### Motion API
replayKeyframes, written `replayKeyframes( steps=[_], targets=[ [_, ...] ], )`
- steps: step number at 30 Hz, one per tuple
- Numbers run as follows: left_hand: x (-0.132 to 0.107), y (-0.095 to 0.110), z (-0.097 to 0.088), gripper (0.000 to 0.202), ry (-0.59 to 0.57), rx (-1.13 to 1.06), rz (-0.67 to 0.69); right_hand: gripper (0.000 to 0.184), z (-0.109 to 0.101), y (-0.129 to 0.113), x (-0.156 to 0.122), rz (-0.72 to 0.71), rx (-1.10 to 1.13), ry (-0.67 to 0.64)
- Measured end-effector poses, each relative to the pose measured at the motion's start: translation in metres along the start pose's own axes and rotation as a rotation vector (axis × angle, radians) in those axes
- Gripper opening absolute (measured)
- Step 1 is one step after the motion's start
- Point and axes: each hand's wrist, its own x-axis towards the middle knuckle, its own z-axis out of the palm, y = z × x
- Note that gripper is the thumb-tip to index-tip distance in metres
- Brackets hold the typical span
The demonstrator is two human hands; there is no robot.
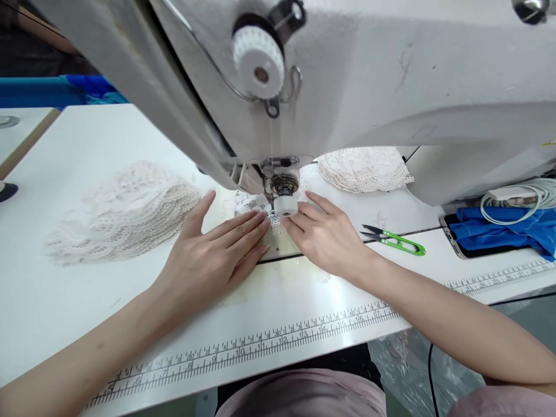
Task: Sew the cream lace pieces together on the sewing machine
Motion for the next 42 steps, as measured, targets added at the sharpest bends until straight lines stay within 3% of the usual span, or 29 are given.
replayKeyframes(
  steps=[10, 16, 25, 30, 36, 42],
  targets=[
    [0.003, -0.003, 0.004, 0.027, 0.003, -0.016, -0.033, 0.036, 0.002, 0.002, 0.002, 0.021, -0.048, 0.013],
    [0.003, -0.007, 0.009, 0.029, 0.035, -0.006, 0.006, 0.037, 0.002, 0.002, 0.001, 0.046, -0.102, -0.102],
    [0.003, -0.007, 0.011, 0.031, 0.045, 0.041, 0.024, 0.037, 0.001, 0.002, 0.002, 0.055, -0.104, -0.15],
    [0.004, -0.012, 0.012, 0.03, 0.07, 0.032, 0.024, 0.034, 0.005, 0.003, 0.001, 0.055, -0.072, -0.11],
    [0.004, -0.016, 0.004, 0.041, -0.024, 0.158, -0.045, 0.036, 0.001, 0.003, 0.001, 0.051, -0.005, -0.081],
    [0.004, -0.011, -0.011, 0.012, 0.117, 0.197, 0.06, 0.033, -0.008, -0.004, 0.004, 0.042, 0.015, 0.072]
  ],
)
